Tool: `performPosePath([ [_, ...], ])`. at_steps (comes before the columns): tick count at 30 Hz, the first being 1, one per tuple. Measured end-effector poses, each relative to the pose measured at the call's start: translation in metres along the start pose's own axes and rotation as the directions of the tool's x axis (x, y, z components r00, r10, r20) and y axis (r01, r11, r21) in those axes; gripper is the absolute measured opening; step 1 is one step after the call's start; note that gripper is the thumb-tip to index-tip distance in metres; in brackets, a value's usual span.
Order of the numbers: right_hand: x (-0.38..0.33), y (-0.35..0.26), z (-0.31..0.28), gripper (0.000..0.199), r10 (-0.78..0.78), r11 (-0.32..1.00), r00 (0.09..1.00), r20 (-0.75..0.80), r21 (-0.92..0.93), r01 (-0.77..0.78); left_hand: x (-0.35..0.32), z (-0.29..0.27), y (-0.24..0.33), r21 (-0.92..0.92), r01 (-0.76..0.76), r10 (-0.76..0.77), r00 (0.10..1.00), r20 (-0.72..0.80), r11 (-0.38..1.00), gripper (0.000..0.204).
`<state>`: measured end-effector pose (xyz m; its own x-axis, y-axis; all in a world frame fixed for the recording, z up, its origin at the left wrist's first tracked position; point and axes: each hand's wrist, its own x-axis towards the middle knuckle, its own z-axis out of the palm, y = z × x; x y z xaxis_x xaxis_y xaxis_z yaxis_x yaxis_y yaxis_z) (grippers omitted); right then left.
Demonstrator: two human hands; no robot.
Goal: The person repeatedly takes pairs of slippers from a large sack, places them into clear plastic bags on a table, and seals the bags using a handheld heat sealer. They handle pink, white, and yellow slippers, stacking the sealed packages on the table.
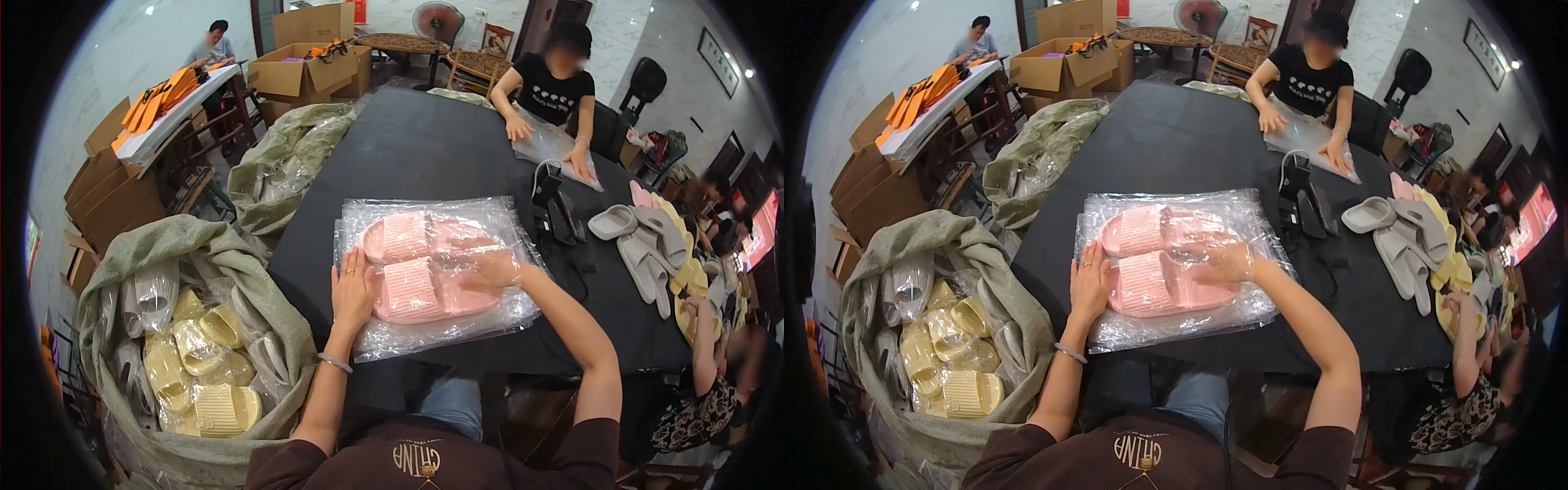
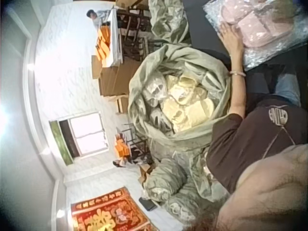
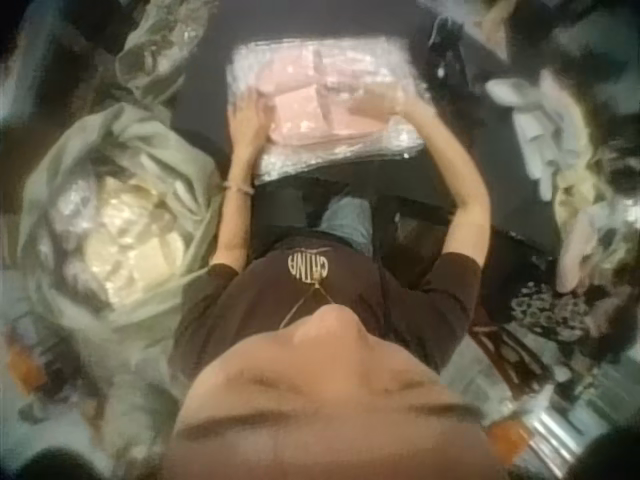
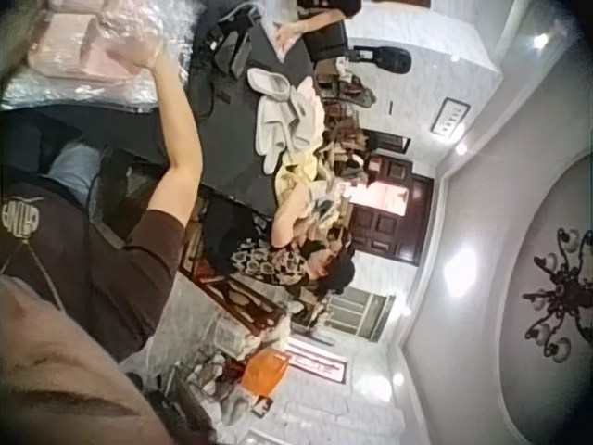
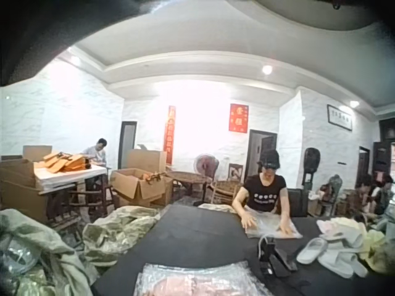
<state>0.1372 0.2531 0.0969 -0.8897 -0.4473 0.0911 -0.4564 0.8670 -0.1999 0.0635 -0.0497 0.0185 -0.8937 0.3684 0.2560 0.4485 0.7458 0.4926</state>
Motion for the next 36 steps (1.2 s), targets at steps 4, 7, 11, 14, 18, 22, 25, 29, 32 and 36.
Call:
performPosePath([
  [4,0.024,0.017,0.065,0.051,0.098,0.808,0.995,0.017,0.582,-0.089,0.000,0.004,-0.005,0.005,-0.014,0.014,1.000,-0.011,1.000,0.054],
  [7,0.040,0.043,0.107,0.046,0.173,0.460,0.967,0.184,0.854,-0.245,0.002,0.003,-0.004,-0.041,0.000,-0.001,1.000,-0.020,0.999,0.054],
  [11,0.025,0.088,0.092,0.032,0.087,0.973,0.970,0.226,0.188,-0.131,0.004,0.010,-0.004,0.102,-0.030,0.032,0.999,-0.016,0.994,0.054],
  [14,0.001,0.053,0.001,0.026,0.191,0.974,0.952,0.240,-0.164,-0.154,-0.003,0.010,-0.011,0.150,-0.023,0.034,0.997,-0.070,0.988,0.055],
  [18,-0.074,0.081,-0.074,0.009,0.213,0.965,0.967,-0.138,-0.123,-0.230,-0.002,0.002,0.006,0.131,-0.071,0.081,0.994,-0.074,0.989,0.060],
  [22,-0.110,0.038,-0.171,0.005,0.246,0.774,0.730,-0.638,-0.325,-0.544,-0.004,0.005,0.005,0.208,-0.064,0.082,0.993,-0.079,0.976,0.071],
  [25,-0.109,0.020,-0.210,0.010,0.376,0.813,0.435,-0.818,0.066,-0.578,-0.003,0.004,0.009,0.226,-0.062,0.074,0.996,-0.046,0.972,0.072],
  [29,-0.020,-0.090,-0.188,0.021,0.777,0.572,0.295,-0.557,0.819,0.040,-0.003,-0.007,0.011,0.260,-0.011,-0.008,0.998,0.069,0.966,0.075],
  [32,0.033,-0.131,-0.121,0.023,0.741,0.446,0.594,-0.313,0.891,-0.088,0.009,-0.001,0.017,0.054,-0.034,0.023,0.983,0.182,0.998,0.072],
  [36,0.112,-0.165,-0.007,0.021,0.504,0.703,0.783,-0.364,0.700,-0.127,-0.019,0.023,-0.033,-0.096,-0.120,0.132,0.982,0.136,0.988,0.071],
])
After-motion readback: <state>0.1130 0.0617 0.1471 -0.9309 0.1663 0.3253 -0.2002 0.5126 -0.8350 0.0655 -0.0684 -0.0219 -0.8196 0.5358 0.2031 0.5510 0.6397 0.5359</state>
